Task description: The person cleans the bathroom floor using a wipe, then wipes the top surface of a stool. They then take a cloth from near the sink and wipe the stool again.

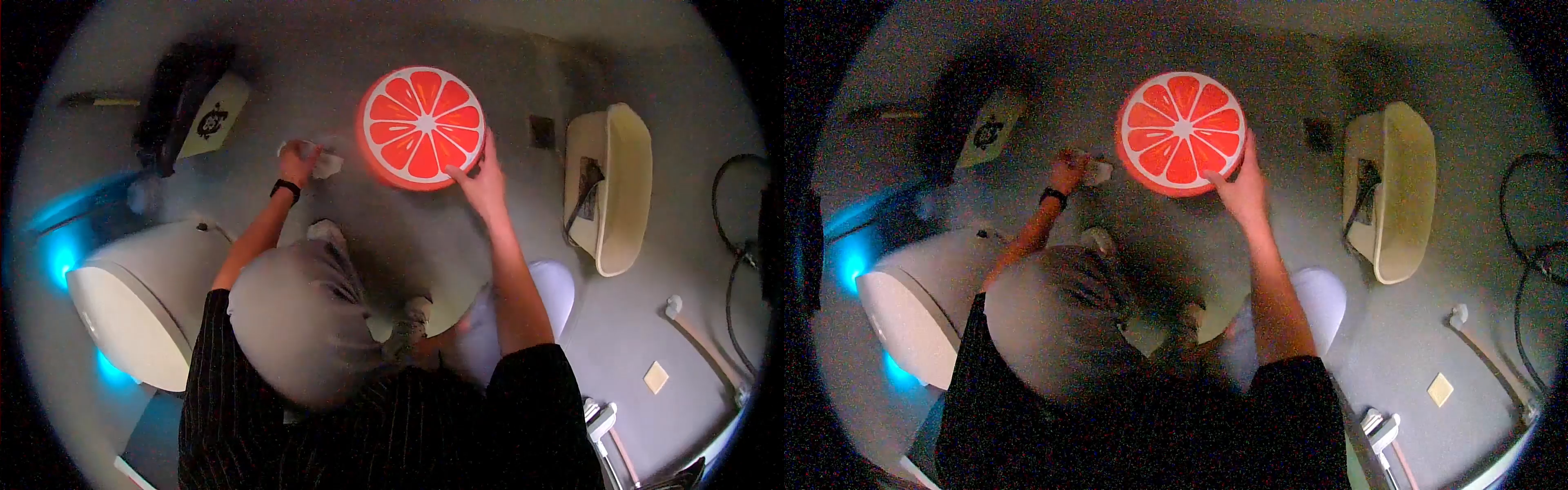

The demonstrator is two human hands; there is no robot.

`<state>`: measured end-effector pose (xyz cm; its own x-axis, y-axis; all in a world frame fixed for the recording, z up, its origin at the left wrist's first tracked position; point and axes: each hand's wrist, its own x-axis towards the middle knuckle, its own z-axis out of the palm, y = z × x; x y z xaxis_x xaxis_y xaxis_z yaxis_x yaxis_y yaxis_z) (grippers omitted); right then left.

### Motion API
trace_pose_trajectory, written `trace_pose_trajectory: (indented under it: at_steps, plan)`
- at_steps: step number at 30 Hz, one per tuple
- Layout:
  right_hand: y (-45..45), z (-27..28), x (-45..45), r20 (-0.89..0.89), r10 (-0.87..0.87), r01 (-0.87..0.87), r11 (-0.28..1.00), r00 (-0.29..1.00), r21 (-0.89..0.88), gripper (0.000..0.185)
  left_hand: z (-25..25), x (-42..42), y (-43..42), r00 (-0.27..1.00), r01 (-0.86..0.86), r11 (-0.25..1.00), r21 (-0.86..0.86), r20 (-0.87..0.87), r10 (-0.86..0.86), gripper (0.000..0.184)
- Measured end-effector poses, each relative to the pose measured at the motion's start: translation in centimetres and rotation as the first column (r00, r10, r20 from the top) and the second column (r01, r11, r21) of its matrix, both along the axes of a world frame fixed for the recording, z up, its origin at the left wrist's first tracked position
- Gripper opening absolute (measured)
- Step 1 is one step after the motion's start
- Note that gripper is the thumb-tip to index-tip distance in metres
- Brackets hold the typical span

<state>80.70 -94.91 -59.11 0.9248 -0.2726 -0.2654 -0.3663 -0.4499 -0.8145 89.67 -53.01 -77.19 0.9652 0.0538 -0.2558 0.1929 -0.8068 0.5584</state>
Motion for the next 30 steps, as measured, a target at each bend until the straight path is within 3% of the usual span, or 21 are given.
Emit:
trace_pose_trajectory:
  at_steps: [1, 3, 5, 6, 8, 9, 11, 12, 13, 14, 15, 17, 19, 20, 23, 25, 26, 28, 30]
  plan:
    - [0.0, -0.6, -0.1, 0.091, 0.021, -0.016, 0.999, 0.996, -0.048, 0.115, 0.2, -0.3, -0.2, 0.999, 0.035, 0.999, 0.038, -0.003, -0.035, 0.055]
    - [0.0, 0.1, -0.2, 0.049, 0.009, -0.008, 1.0, 0.999, -0.025, 0.114, 1.5, 0.0, -1.1, 0.997, 0.077, 0.995, 0.07, -0.006, -0.077, 0.052]
    - [0.5, 1.7, 0.2, -0.029, -0.012, 0.011, 0.999, 0.999, -0.034, 0.112, 4.0, 0.9, -2.1, 0.902, 0.398, 0.877, 0.268, -0.287, -0.322, 0.045]
    - [0.3, 1.5, 0.0, -0.027, -0.021, 0.02, 0.999, 0.999, -0.036, 0.112, 3.1, 0.6, -2.0, 0.9, 0.405, 0.874, 0.268, -0.284, -0.33, 0.045]
    - [0.2, 0.8, -0.1, 0.02, -0.008, 0.008, 1.0, 1.0, 0.0, 0.112, -0.7, -0.2, -0.4, 0.987, 0.16, 0.957, 0.241, -0.028, -0.158, 0.037]
    - [0.2, 0.8, 0.0, 0.03, -0.017, 0.017, 1.0, 0.999, 0.0, 0.112, -2.4, -0.1, 0.8, 0.986, 0.166, 0.956, 0.242, -0.017, -0.167, 0.037]
    - [0.3, 0.9, -0.1, -0.005, 0.002, -0.002, 0.995, 1.0, -0.096, 0.11, -4.8, 0.2, 2.7, 0.86, 0.508, 0.793, 0.335, -0.16, -0.484, 0.031]
    - [0.3, 1.1, 0.0, 0.0, -0.003, 0.003, 0.995, 1.0, -0.095, 0.11, -4.2, 0.1, 2.5, 0.859, 0.51, 0.791, 0.338, -0.156, -0.487, 0.031]
    - [0.3, 1.4, 0.0, -0.015, -0.001, 0.001, 0.998, 1.0, -0.06, 0.11, -3.0, -0.4, 2.1, 0.958, 0.246, 0.966, 0.082, -0.172, -0.229, 0.029]
    - [0.3, 1.7, 0.1, -0.031, 0.002, -0.002, 1.0, 1.0, -0.024, 0.11, -1.9, -0.6, 1.7, 0.965, -0.078, 0.983, -0.165, -0.258, 0.033, 0.028]
    - [0.4, 1.7, 0.0, -0.029, -0.004, 0.003, 1.0, 1.0, -0.018, 0.11, 0.6, 0.1, 0.6, 0.966, -0.072, 0.984, -0.16, -0.256, 0.029, 0.028]
    - [0.8, 1.9, 0.0, 0.178, 0.062, 0.001, 0.943, 0.982, -0.333, 0.107, 9.1, 2.3, -2.1, 0.936, -0.318, 0.901, -0.297, -0.248, 0.249, 0.026]
    - [1.5, 3.1, 0.3, 0.214, 0.101, -0.019, 0.935, 0.972, -0.355, 0.1, 13.6, 5.0, -3.2, 0.982, -0.179, 0.848, -0.499, -0.142, 0.123, 0.022]
    - [1.8, 3.6, 0.4, 0.246, 0.141, -0.037, 0.921, 0.959, -0.387, 0.093, 16.7, 5.9, -4.7, 0.998, -0.037, 0.87, -0.491, 0.026, 0.057, 0.022]
    - [3.8, 4.2, 0.5, 0.169, 0.223, -0.15, 0.92, 0.96, -0.362, 0.083, 24.1, 7.0, -11.1, 0.921, 0.267, 0.891, -0.366, 0.37, -0.124, 0.018]
    - [4.7, 4.3, 0.9, 0.177, 0.242, -0.166, 0.918, 0.954, -0.36, 0.079, 25.4, 6.9, -13.8, 0.669, 0.601, 0.798, -0.046, 0.576, -0.47, 0.026]
    - [5.0, 4.3, 1.0, 0.175, 0.263, -0.186, 0.913, 0.949, -0.362, 0.074, 25.5, 6.6, -15.0, 0.666, 0.603, 0.797, -0.042, 0.577, -0.474, 0.026]
    - [5.1, 4.7, 1.0, 0.168, 0.257, -0.184, 0.915, 0.952, -0.358, 0.071, 25.5, 5.6, -16.6, 0.603, 0.786, 0.618, 0.02, 0.198, -0.773, 0.03]
    - [4.7, 4.3, 0.7, 0.164, 0.254, -0.173, 0.902, 0.953, -0.395, 0.071, 25.5, 5.7, -16.4, 0.55, 0.832, 0.555, -0.008, 0.15, -0.821, 0.028]
